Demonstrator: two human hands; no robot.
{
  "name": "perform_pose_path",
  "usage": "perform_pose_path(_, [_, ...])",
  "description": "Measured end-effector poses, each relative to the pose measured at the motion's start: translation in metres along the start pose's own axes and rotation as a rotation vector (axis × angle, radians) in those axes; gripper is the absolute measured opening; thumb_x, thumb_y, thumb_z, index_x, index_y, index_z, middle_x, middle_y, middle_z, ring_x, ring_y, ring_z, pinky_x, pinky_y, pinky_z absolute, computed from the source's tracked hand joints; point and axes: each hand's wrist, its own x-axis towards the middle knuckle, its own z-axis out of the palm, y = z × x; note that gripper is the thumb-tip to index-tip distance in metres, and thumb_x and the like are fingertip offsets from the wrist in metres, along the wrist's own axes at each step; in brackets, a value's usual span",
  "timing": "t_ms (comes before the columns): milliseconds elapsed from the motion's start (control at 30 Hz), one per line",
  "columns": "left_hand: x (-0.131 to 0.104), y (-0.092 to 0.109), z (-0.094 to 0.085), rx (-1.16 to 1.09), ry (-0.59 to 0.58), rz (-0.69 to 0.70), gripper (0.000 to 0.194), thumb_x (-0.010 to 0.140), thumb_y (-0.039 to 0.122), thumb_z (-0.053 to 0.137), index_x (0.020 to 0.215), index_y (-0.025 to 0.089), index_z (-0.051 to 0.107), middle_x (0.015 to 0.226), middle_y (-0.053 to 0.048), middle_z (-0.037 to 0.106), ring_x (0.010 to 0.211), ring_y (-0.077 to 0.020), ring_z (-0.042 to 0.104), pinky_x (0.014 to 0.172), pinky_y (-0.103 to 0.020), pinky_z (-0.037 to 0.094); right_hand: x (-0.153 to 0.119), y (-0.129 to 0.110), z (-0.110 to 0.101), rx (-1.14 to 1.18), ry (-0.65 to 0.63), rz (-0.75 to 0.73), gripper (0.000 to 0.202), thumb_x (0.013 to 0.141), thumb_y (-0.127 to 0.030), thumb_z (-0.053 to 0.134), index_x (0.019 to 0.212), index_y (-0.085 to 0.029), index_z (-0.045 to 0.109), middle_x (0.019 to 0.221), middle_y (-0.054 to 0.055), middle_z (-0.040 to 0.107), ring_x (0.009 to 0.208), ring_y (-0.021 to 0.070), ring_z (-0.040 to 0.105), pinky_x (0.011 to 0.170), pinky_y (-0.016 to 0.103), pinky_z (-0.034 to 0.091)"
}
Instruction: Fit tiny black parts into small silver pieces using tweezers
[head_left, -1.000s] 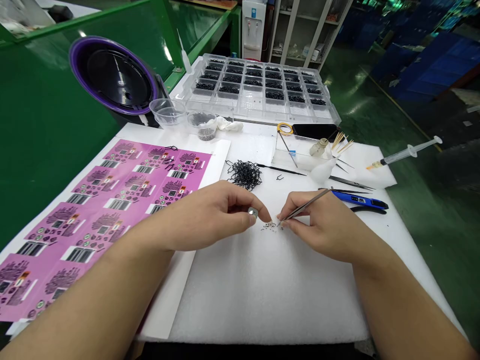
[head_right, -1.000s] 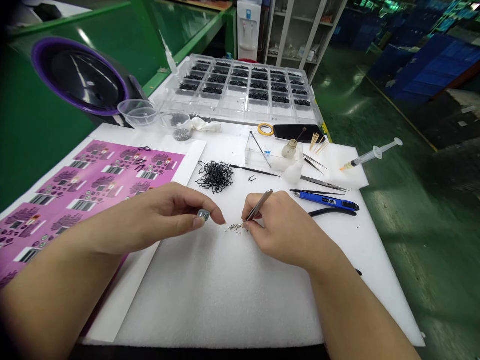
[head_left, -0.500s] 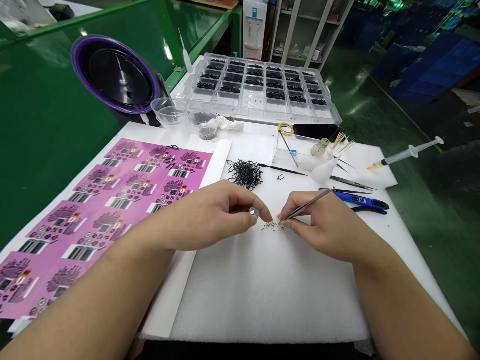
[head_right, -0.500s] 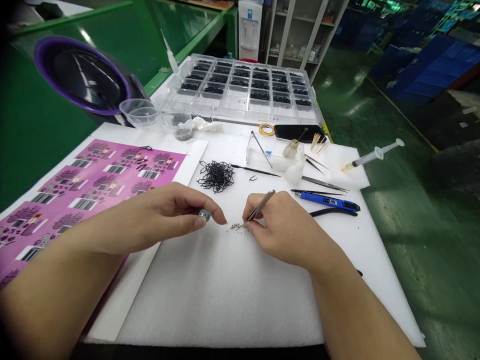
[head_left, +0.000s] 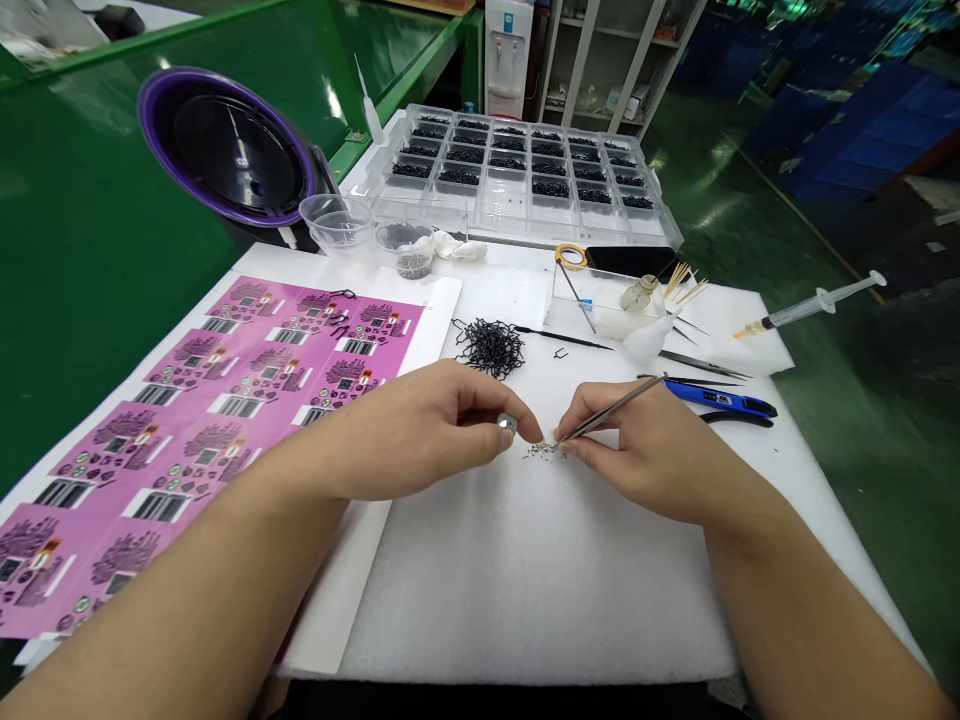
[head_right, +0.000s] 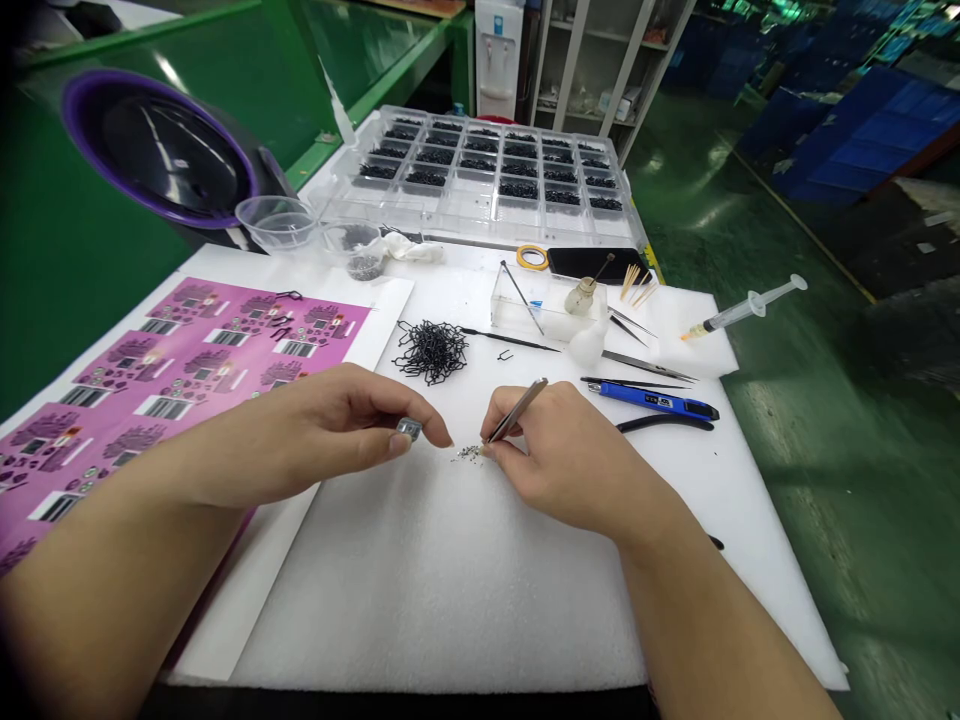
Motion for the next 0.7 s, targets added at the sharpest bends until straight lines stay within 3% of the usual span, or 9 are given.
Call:
perform_pose_path(400, [0.0017, 0.0000, 0.0005, -0.019, -0.029, -0.050, 0.028, 0.087, 0.031, 0.047, 0.104, 0.029, 0.070, 0.069, 0.002, 0.052, 0.060, -0.0124, 0.044, 0.054, -0.024, 0.035, -0.0005, -0.0013, -0.0006, 0.016, -0.009, 0.012, 0.021, 0.081, -0.009, 0.058, 0.087, -0.027, 0.066, 0.084, -0.008, 0.069, 0.081, 0.0114, 0.064, 0.074, 0.025, 0.052])
perform_pose_path(600, [0.0032, 0.0049, 0.0016, 0.045, -0.004, -0.091, 0.027, 0.087, 0.032, 0.047, 0.103, 0.031, 0.069, 0.070, 0.003, 0.054, 0.060, -0.0120, 0.047, 0.054, -0.024, 0.037, -0.0027, -0.0048, -0.0082, 0.037, 0.087, -0.022, 0.016, 0.080, -0.012, 0.062, 0.086, -0.026, 0.066, 0.083, -0.007, 0.068, 0.079, 0.0091, 0.063, 0.072, 0.019, 0.052])
perform_pose_path(700, [0.0039, 0.0045, 0.0027, 0.061, 0.010, -0.060, 0.027, 0.087, 0.032, 0.047, 0.101, 0.032, 0.069, 0.069, 0.004, 0.055, 0.059, -0.0114, 0.048, 0.053, -0.023, 0.037, -0.0020, -0.0031, -0.0069, 0.039, 0.052, 0.001, 0.018, 0.080, -0.010, 0.061, 0.086, -0.026, 0.067, 0.082, -0.007, 0.068, 0.079, 0.0095, 0.064, 0.074, 0.020, 0.053])
